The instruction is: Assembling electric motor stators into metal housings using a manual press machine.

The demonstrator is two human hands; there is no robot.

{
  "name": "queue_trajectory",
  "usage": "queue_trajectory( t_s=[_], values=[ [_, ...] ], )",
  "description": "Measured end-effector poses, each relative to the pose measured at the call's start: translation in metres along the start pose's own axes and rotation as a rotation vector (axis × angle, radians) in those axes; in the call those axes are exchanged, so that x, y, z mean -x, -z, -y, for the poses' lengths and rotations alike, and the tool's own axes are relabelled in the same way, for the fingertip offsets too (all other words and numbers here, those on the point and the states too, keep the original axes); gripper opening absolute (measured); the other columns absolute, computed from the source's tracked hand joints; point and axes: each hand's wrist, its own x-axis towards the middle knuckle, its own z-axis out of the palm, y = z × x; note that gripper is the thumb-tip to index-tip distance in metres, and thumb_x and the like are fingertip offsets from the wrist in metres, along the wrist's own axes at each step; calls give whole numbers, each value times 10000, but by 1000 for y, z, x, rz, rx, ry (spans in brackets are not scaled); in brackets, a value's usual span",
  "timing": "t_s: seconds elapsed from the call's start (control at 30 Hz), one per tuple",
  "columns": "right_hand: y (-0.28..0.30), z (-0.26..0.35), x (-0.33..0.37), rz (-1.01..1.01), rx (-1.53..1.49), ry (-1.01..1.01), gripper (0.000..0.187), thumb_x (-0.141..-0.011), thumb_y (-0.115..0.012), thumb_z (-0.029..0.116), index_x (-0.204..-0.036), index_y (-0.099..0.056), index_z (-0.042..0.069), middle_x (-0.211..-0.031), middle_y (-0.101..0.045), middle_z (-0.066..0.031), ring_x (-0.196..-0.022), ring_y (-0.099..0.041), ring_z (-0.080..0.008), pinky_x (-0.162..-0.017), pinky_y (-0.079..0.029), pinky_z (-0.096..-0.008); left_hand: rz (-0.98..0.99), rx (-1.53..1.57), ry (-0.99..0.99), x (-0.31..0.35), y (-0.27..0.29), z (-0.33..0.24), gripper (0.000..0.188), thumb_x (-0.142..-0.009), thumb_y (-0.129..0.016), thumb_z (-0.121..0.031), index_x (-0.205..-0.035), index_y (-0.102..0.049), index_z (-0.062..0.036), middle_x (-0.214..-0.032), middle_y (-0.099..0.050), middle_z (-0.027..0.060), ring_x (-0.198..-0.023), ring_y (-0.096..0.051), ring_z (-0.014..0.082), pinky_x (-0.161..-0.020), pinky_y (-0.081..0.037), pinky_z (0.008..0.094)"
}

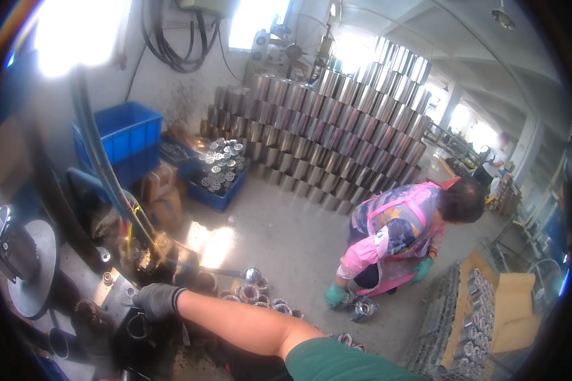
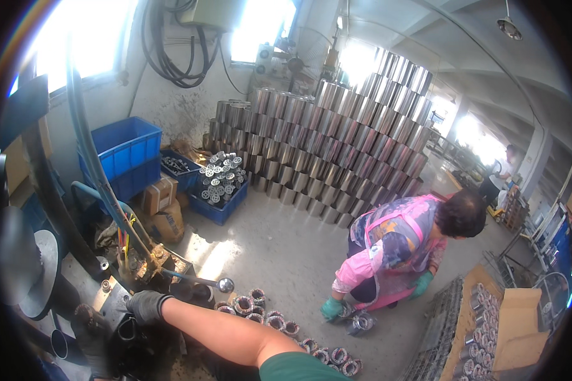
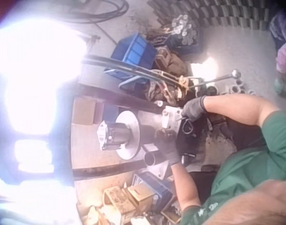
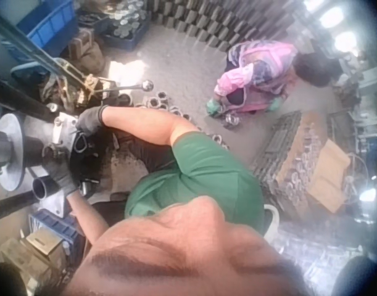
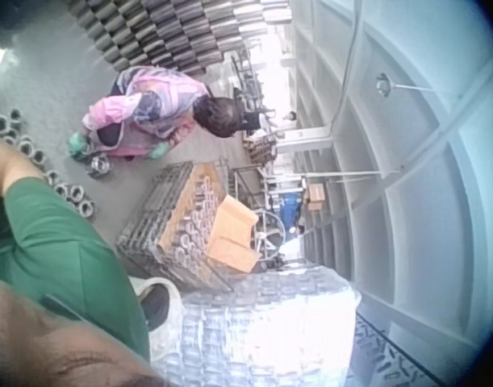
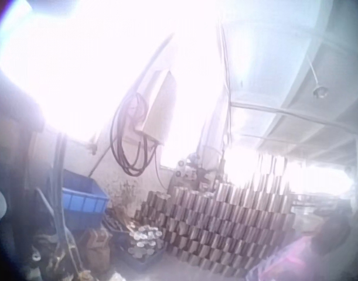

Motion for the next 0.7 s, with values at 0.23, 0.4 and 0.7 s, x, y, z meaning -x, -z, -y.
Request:
queue_trajectory(
  t_s=[0.23, 0.4, 0.7],
  values=[
    [3, -1, 7, -30, -31, 52, 259, -819, -757, 189, -1013, -753, 18, -997, -759, -238, -998, -750, -409, -880, -588, -488, 200, 225, 136, -8, 23, 2, 200, -981, -672, -59, -1175, -675, -9, -1102, -671, 160, -972, -686, 342, -872, -558, 423],
    [6, 0, 9, -41, 4, 65, 258, -813, -761, 158, -1033, -741, 24, -984, -757, -236, -971, -750, -419, -857, -592, -488, 323, 365, 278, -4, 21, 10, 325, -887, -774, -75, -1193, -681, -18, -1160, -653, 190, -1112, -654, 365, -970, -532, 464],
    [26, 16, 27, 7, -116, 131, 295, -883, -724, 131, -1168, -716, 55, -1125, -732, -204, -1115, -712, -397, -944, -562, -481, 405, 181, 271, -8, 24, 6, 492, -889, -833, -338, -1281, -718, -64, -1319, -675, 184, -1208, -664, 388, -1007, -561, 478]
  ],
)
